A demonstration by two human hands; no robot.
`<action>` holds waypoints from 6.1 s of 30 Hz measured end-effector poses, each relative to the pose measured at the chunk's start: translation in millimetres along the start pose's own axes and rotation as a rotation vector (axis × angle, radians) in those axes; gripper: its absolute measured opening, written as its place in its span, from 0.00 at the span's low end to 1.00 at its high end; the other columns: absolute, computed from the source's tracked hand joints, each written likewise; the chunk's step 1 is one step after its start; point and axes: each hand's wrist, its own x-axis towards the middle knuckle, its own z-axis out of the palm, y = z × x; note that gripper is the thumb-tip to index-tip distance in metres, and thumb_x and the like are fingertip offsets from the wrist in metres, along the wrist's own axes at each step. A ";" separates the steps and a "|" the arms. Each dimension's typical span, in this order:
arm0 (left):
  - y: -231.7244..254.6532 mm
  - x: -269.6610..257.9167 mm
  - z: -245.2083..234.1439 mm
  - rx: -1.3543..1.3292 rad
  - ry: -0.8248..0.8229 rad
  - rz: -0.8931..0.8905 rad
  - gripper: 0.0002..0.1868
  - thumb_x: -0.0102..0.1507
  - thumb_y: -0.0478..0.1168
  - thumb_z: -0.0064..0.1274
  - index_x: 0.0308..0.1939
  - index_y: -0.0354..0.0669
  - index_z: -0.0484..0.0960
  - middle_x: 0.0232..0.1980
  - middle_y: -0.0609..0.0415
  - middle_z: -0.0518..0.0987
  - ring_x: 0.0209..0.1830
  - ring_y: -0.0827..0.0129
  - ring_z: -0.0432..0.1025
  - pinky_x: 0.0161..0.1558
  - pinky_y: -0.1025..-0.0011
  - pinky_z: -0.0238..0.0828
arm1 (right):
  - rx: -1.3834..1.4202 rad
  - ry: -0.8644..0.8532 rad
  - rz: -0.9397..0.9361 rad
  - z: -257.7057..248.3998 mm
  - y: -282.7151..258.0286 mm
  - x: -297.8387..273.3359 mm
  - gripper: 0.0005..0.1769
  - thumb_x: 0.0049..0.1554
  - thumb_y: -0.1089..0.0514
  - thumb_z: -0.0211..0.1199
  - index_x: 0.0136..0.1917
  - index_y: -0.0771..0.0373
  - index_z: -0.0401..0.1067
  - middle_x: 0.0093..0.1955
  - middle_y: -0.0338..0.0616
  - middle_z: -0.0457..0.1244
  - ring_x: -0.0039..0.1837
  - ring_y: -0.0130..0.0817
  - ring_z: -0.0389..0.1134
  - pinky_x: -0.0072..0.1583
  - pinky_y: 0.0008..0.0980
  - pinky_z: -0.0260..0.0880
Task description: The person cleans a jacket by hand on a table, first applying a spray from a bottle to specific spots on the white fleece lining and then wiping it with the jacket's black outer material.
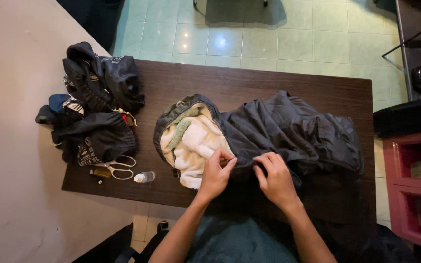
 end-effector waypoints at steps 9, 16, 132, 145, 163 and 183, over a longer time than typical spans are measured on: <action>-8.0 1.2 -4.1 -0.001 -0.002 -0.059 0.07 0.58 0.34 0.56 0.34 0.35 0.75 0.32 0.47 0.79 0.31 0.72 0.73 0.36 0.74 0.73 | -0.214 -0.095 0.073 17.4 7.5 -10.5 0.10 0.47 0.53 0.63 0.43 0.52 0.68 0.45 0.34 0.59 0.51 0.37 0.62 0.50 0.37 0.64; 3.1 -2.1 -13.0 0.026 0.084 -0.096 0.07 0.57 0.37 0.58 0.32 0.37 0.77 0.24 0.51 0.78 0.24 0.77 0.69 0.27 0.77 0.68 | -0.316 0.197 -0.165 -10.6 10.6 -2.6 0.04 0.50 0.57 0.62 0.42 0.51 0.73 0.35 0.33 0.64 0.44 0.34 0.65 0.53 0.36 0.62; -8.1 -41.2 -34.6 -0.433 -0.169 -0.140 0.29 0.53 0.36 0.63 0.53 0.43 0.63 0.37 0.57 0.76 0.33 0.79 0.71 0.35 0.81 0.74 | 0.491 -0.338 -0.038 -14.7 -50.1 82.4 0.06 0.59 0.61 0.58 0.40 0.63 0.70 0.33 0.43 0.61 0.40 0.31 0.62 0.44 0.32 0.63; -43.2 -61.7 -68.1 -0.661 -0.115 -0.083 0.30 0.52 0.29 0.61 0.55 0.44 0.64 0.42 0.52 0.79 0.40 0.72 0.74 0.42 0.75 0.74 | 0.538 -0.247 0.140 0.9 -35.0 56.0 0.06 0.58 0.65 0.57 0.49 0.64 0.72 0.42 0.46 0.66 0.46 0.31 0.65 0.50 0.31 0.67; -121.8 -65.9 -123.7 0.112 0.399 -0.276 0.14 0.57 0.55 0.55 0.38 0.54 0.82 0.34 0.55 0.81 0.40 0.63 0.76 0.43 0.66 0.70 | 0.322 -0.300 -0.114 148.8 -36.9 -10.4 0.11 0.53 0.58 0.63 0.49 0.62 0.71 0.48 0.48 0.63 0.53 0.50 0.65 0.55 0.45 0.65; -187.0 -11.9 -373.4 0.794 1.047 -0.632 0.14 0.59 0.49 0.46 0.43 0.48 0.79 0.34 0.43 0.79 0.39 0.45 0.75 0.41 0.50 0.73 | 0.215 -0.083 -0.092 139.1 -63.5 -22.5 0.15 0.51 0.61 0.63 0.52 0.64 0.69 0.54 0.51 0.60 0.57 0.51 0.63 0.58 0.44 0.62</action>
